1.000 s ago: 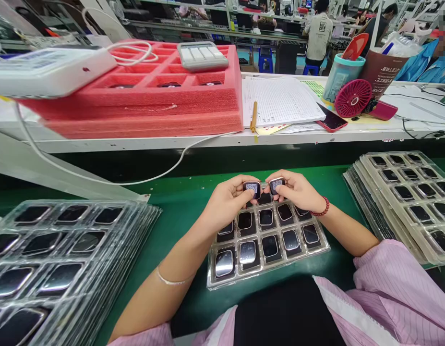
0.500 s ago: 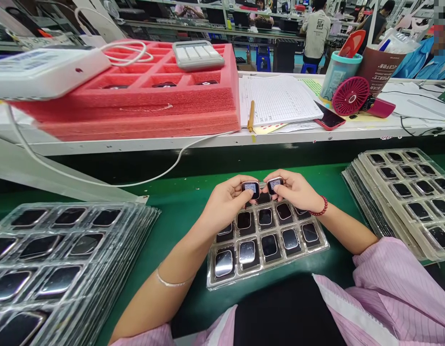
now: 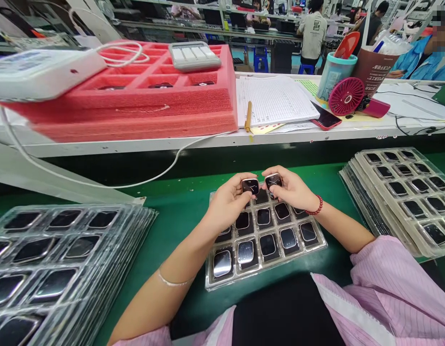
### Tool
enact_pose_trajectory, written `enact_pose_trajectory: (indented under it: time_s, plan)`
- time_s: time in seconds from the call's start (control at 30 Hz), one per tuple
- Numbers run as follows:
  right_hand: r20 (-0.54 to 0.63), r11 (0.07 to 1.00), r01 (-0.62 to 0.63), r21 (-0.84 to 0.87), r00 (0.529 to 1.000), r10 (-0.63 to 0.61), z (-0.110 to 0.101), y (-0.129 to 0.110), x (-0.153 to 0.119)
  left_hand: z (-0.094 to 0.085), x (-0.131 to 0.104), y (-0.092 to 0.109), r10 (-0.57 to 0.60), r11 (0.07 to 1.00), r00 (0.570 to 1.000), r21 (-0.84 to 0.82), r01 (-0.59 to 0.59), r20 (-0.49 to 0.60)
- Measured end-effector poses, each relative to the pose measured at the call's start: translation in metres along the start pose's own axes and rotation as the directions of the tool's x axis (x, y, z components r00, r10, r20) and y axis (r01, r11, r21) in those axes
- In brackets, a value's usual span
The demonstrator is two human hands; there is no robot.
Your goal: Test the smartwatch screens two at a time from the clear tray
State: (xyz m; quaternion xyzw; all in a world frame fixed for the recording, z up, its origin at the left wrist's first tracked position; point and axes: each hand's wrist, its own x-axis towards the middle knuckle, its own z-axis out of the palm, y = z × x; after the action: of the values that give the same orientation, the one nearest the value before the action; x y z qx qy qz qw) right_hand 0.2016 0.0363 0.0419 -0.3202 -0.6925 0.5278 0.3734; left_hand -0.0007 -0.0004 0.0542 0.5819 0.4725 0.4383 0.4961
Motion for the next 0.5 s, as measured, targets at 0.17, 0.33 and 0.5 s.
enact_pose_trajectory:
  time_s: [0.17,0.33,0.5]
  plan:
    - [0.070,0.997,-0.036,0.062,0.997,0.032,-0.0020,-0.0060,-0.0008,0.0016,0.0008,0.0016,0.005,1.000,0.999,0.026,-0.004,-0.039]
    - [0.010,1.000,-0.022,0.009,1.000,0.022,-0.0027,-0.0082,-0.0014,-0.0001,0.0015,-0.0009,-0.023,1.000,1.000,0.016,0.023,0.008]
    - [0.027,0.998,0.046,-0.050,0.999,-0.045,-0.0016,-0.0057,-0.0008,0.0002,0.0033,-0.0039,0.003,1.000,1.000,0.023,-0.003,-0.011]
